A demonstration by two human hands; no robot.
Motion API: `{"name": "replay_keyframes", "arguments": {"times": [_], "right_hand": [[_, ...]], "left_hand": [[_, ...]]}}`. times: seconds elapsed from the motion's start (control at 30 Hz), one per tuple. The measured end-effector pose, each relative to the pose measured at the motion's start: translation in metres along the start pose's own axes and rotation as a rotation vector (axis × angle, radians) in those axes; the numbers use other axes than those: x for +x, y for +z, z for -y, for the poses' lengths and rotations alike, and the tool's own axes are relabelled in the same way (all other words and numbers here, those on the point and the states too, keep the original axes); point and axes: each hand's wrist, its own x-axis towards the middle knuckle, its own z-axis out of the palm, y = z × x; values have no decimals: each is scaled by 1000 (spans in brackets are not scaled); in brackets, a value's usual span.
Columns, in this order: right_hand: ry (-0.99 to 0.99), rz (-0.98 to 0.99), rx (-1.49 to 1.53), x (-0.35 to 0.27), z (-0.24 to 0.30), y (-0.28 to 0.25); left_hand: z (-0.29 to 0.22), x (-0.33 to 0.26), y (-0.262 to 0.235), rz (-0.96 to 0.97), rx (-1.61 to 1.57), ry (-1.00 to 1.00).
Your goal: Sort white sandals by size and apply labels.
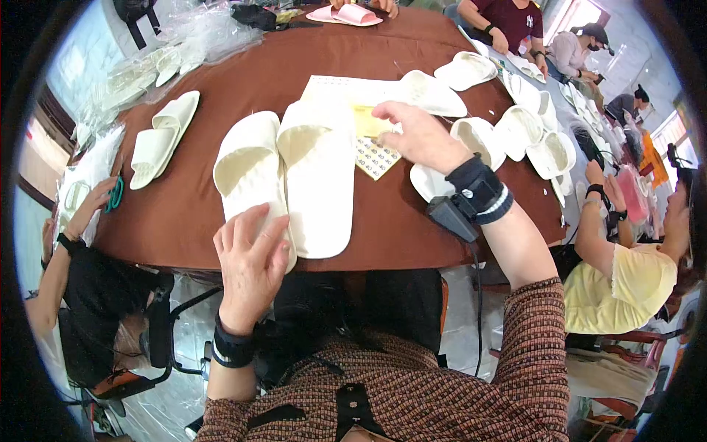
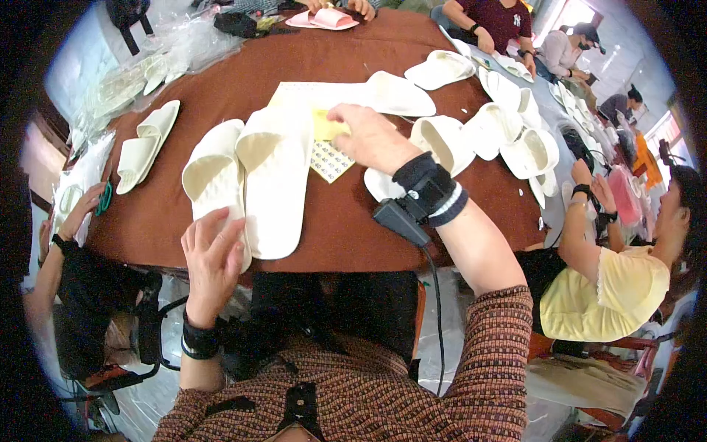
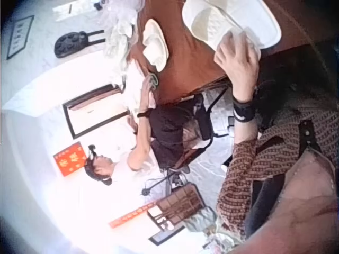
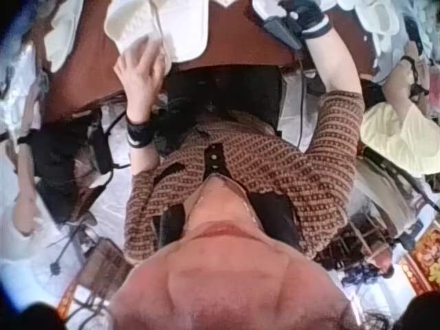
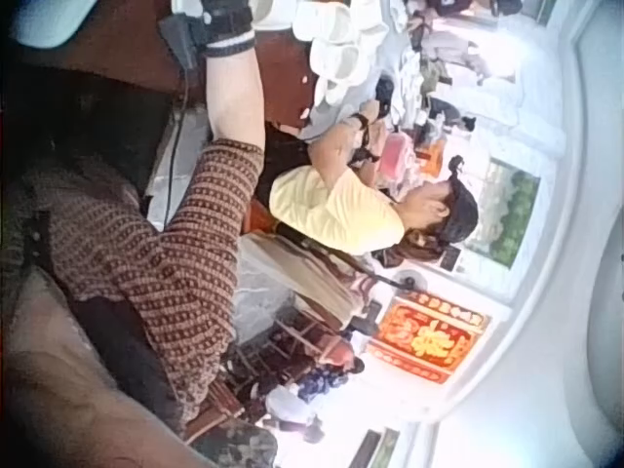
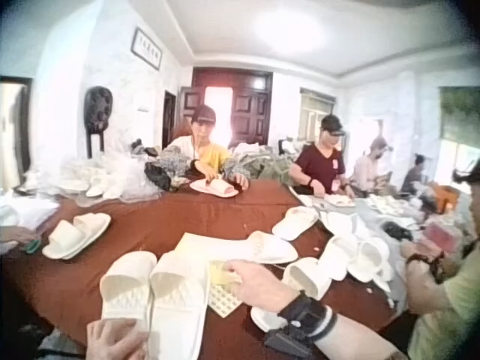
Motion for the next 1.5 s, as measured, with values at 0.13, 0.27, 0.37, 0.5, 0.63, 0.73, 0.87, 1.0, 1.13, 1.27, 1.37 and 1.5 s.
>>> {"name": "replay_keyframes", "arguments": {"times": [0.13,0.27,0.37,0.5,0.63,0.73,0.87,1.0,1.13,1.27,1.37,1.5], "right_hand": [[-141,63,-357,9,-11,16],[-213,31,-462,16,-16,20],[-260,36,-569,16,-13,23],[-261,92,-593,15,-2,13],[-205,226,-607,2,-4,-12],[-233,198,-661,-11,-10,-31],[-235,176,-741,-21,-23,-54],[-214,175,-847,-22,-31,-67],[-177,133,-799,-23,-28,-60],[-308,78,-514,-16,-7,-28],[-257,229,-551,-9,1,-13],[-302,195,-577,-10,-3,-6]], "left_hand": [[-7,4,-10,84,-15,38],[-23,18,-20,168,-49,150],[-25,28,-13,214,-59,206],[-22,33,-6,228,-54,203],[-23,35,-6,230,-36,172],[-19,37,-6,235,-34,162],[-18,36,-4,221,-21,156],[-22,38,-7,273,-19,135],[-28,46,-7,304,-37,126],[-35,55,3,290,-88,237],[-38,55,10,282,-55,251],[-42,53,12,256,40,212]]}}
